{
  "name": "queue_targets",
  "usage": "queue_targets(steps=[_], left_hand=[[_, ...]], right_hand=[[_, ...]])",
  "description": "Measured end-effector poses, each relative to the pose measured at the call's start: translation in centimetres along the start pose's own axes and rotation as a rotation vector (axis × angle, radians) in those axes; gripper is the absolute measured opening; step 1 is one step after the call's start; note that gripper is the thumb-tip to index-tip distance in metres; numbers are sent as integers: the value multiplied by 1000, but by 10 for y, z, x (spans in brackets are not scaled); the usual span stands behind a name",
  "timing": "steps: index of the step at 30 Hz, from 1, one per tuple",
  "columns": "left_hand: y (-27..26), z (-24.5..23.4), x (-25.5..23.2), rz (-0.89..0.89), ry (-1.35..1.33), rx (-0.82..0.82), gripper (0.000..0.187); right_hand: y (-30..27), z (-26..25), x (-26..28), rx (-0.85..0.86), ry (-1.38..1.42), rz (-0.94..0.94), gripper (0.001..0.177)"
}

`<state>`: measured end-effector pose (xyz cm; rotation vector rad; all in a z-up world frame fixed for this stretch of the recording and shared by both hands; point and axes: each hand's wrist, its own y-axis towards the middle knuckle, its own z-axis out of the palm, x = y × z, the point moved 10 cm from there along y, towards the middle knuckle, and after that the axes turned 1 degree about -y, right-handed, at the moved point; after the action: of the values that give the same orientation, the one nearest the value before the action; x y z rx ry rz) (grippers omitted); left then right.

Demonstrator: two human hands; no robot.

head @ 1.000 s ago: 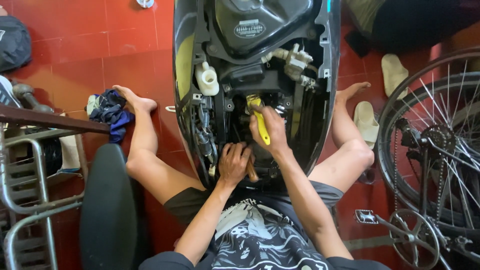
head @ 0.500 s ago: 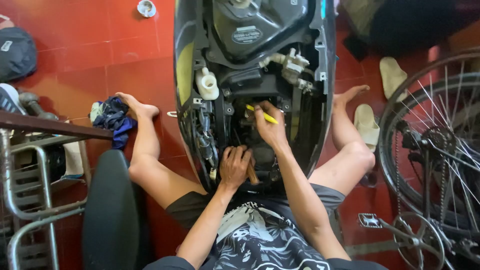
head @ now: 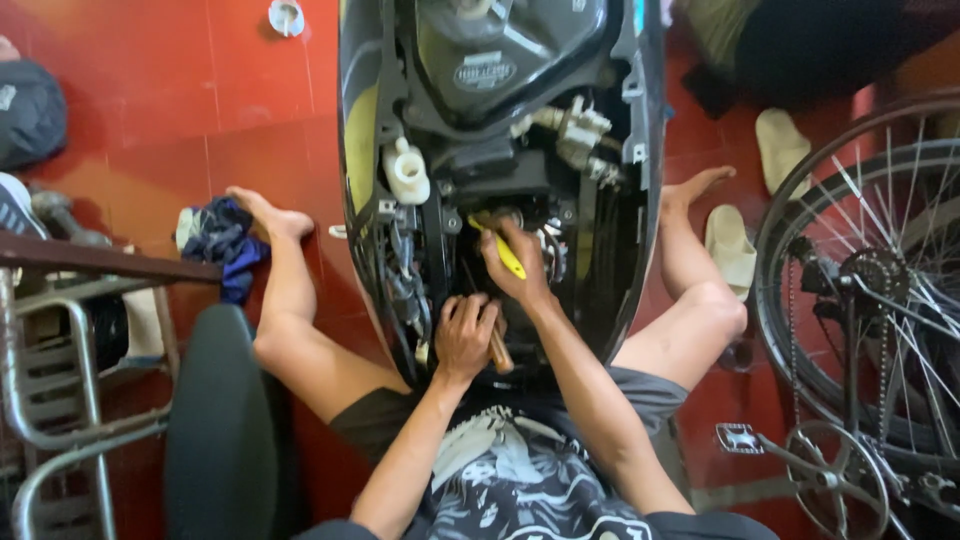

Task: The person uses a screwdriver and a brush to clean and adjust components within the engine area of a motorcycle while sitting on the floor.

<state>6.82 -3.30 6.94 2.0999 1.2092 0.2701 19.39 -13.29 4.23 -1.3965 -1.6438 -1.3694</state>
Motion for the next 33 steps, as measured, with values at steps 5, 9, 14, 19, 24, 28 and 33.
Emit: queue_targets(steps=[5,9,14,19,24,28,33], left_hand=[[-10,9,4,-26,-3,17,6],[-8,6,5,-36,-25,24,8],[-10,13,4,-17,12,21,8],[-7,11,6,-17,15,23,6],[-12,12,6,-21,23,13,13],[-6,2,2,-30,31,15,13],[5,-5,0,-28,20,5,11]], right_hand=[[20,-24,27,20,-191,68,13],[24,-24,25,-33,-74,135,19],[35,4,-34,95,7,251,15],[35,-9,-17,86,-130,425,22],[10,-18,47,-96,-229,243,13],[-13,-40,19,-90,-226,311,14],[-11,-51,21,-245,-96,208,14]])
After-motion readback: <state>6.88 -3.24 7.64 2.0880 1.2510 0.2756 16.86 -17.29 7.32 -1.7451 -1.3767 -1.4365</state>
